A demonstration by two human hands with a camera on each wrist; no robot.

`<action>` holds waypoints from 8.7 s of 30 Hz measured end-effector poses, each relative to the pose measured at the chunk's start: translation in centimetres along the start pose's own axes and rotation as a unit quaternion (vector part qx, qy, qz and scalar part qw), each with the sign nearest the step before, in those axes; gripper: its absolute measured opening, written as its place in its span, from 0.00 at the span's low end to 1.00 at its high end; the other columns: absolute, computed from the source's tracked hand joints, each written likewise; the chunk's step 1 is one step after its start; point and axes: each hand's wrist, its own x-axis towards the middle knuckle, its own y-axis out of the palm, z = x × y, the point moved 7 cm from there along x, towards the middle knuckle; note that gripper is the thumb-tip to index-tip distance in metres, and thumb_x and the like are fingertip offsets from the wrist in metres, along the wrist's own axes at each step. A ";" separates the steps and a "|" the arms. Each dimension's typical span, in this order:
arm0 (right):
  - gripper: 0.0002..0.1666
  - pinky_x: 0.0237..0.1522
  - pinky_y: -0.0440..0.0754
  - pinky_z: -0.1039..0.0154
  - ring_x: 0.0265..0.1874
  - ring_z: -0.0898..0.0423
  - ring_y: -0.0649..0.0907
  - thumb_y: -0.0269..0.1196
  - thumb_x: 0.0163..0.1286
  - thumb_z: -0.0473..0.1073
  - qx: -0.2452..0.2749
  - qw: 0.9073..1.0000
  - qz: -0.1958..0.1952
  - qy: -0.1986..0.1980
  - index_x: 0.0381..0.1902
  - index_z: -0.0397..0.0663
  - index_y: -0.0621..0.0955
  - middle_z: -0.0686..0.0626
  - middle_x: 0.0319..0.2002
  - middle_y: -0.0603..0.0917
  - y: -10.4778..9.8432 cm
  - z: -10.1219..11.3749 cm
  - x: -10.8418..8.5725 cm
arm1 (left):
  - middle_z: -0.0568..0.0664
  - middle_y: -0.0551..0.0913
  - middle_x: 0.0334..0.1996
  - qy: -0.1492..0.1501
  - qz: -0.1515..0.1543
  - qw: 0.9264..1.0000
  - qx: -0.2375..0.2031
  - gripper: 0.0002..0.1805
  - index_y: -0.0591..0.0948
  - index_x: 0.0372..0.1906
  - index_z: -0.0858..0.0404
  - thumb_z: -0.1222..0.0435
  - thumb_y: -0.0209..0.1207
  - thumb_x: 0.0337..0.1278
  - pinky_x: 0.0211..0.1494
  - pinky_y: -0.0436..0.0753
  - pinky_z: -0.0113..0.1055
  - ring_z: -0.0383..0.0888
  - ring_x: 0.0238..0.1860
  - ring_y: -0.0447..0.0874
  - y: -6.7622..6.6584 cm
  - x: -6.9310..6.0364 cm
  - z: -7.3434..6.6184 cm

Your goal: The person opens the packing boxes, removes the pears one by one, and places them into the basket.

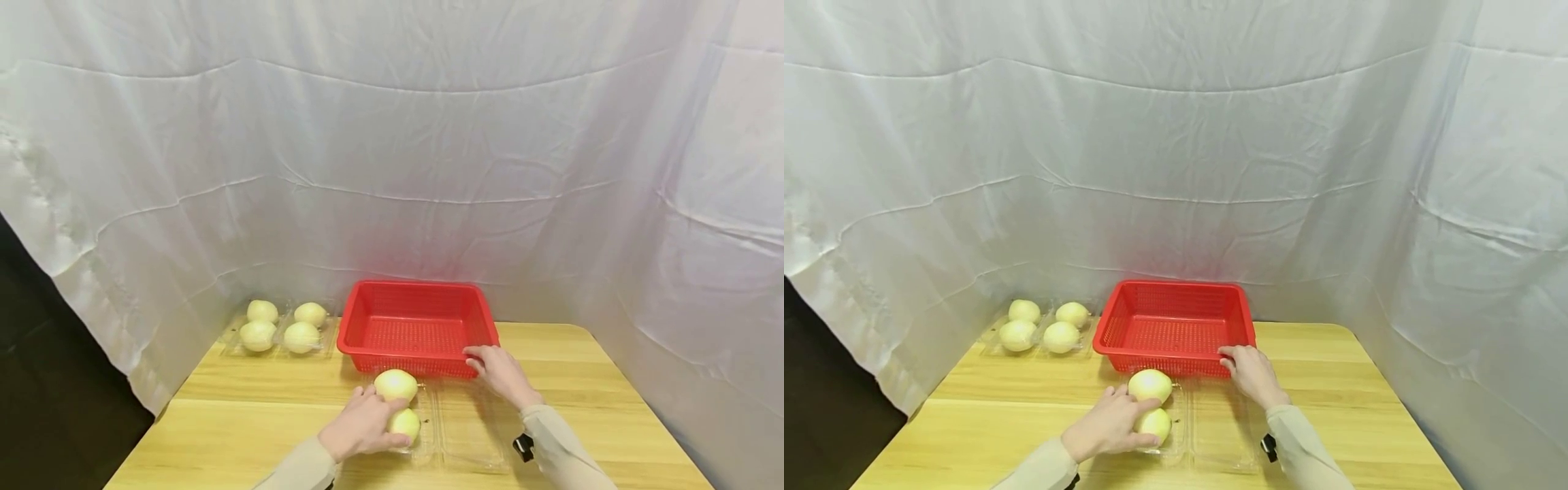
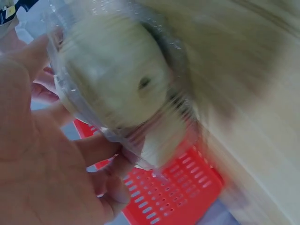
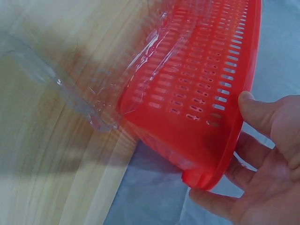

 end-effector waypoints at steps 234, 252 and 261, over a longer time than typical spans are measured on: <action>0.14 0.52 0.72 0.39 0.46 0.44 0.82 0.66 0.65 0.40 -0.052 0.996 -0.058 -0.031 0.49 0.49 0.85 0.47 0.45 0.87 -0.7 0.4 0.2 | 0.57 0.82 0.29 -0.320 -0.265 0.894 -0.169 0.10 0.80 0.33 0.63 0.61 0.54 0.64 0.37 0.79 0.51 0.58 0.36 0.83 -3.4 3.6 15.3; 0.02 0.29 0.79 0.64 0.27 0.63 0.82 0.69 0.60 0.40 -0.043 0.983 -0.076 -0.162 0.31 0.54 0.86 0.60 0.27 0.85 1.7 6.5 -0.9 | 0.53 0.80 0.20 -0.332 -0.257 0.901 -0.109 0.17 0.74 0.17 0.57 0.57 0.54 0.61 0.23 0.73 0.45 0.55 0.24 0.81 -3.6 4.0 15.3; 0.04 0.38 0.83 0.61 0.33 0.61 0.85 0.68 0.62 0.40 0.014 0.987 -0.006 -0.161 0.36 0.50 0.87 0.56 0.32 0.87 2.9 7.8 -0.8 | 0.53 0.81 0.20 -0.327 -0.264 0.900 -0.120 0.15 0.76 0.18 0.58 0.58 0.55 0.59 0.24 0.73 0.46 0.55 0.24 0.81 -3.6 4.5 15.0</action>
